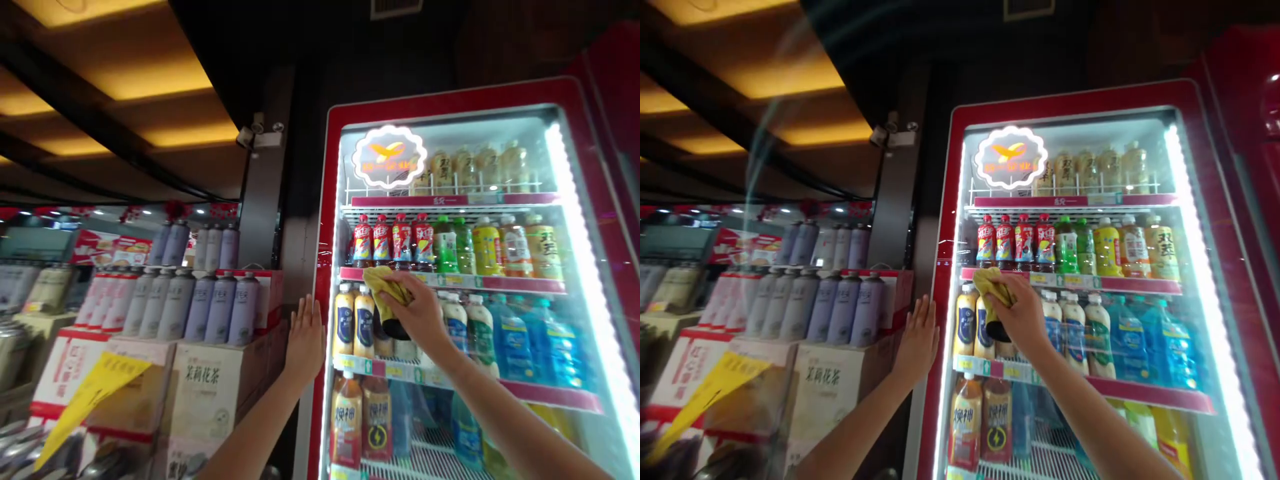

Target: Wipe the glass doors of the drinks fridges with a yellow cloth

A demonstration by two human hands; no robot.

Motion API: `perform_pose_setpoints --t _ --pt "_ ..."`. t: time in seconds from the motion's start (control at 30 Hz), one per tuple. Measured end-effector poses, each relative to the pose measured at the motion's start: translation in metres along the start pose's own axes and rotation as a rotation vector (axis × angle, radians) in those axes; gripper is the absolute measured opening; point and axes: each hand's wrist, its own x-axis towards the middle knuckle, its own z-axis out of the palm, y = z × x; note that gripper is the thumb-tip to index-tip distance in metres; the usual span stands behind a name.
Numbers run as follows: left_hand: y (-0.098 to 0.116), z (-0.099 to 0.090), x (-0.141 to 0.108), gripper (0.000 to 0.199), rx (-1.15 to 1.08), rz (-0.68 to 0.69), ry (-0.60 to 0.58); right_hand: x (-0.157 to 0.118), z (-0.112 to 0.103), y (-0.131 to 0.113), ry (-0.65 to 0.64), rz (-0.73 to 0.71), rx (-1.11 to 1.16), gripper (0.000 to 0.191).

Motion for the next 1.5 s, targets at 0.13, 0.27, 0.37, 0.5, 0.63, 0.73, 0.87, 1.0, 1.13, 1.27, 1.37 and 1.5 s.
perform_pose_setpoints --t 0.13,0.27,0.37,0.5,0.63,0.73,0.87,1.0,1.13,1.27,1.37,1.5 --pt "0.001 -0.005 0.032 0.062 0.0 0.105 0.059 0.055 0.026 -0.006 -0.006 -0.293 -0.229 0.026" --pt "0.009 -0.003 0.084 0.066 -0.029 0.138 0.112 0.11 0.06 -0.002 -0.06 -0.546 -0.512 0.039" --pt "0.013 -0.001 0.122 0.068 -0.047 0.125 0.157 0.134 0.079 0.019 -0.153 -0.599 -0.684 0.045" --pt "0.006 0.004 0.152 0.062 -0.066 0.13 0.212 0.143 0.092 0.047 -0.254 -0.579 -0.824 0.048" --pt "-0.006 0.021 0.146 0.061 -0.086 0.154 0.257 0.151 0.111 0.048 -0.255 -0.638 -0.86 0.048" --pt "-0.015 0.035 0.134 0.063 -0.08 0.181 0.293 0.177 0.133 0.036 -0.288 -0.684 -0.849 0.044" --pt "-0.021 0.042 0.128 0.064 -0.066 0.156 0.3 0.229 0.15 0.022 -0.26 -0.634 -0.858 0.045" --pt "-0.018 0.04 0.13 0.061 -0.058 0.138 0.302 0.235 0.148 0.02 -0.128 -0.481 -0.886 0.048" --pt "-0.014 0.04 0.135 0.059 -0.059 0.125 0.35 0.2 0.156 0.023 -0.095 -0.522 -0.886 0.047" --pt "-0.014 0.038 0.142 0.054 -0.033 0.132 0.382 0.226 0.169 0.015 -0.163 -0.585 -0.881 0.048" --pt "-0.016 0.031 0.145 0.049 0.019 0.158 0.395 0.269 0.162 0.009 -0.153 -0.518 -0.886 0.05" --pt "-0.019 0.02 0.145 0.048 0.047 0.189 0.378 0.261 0.145 0.016 0.043 -0.366 -0.891 0.052"
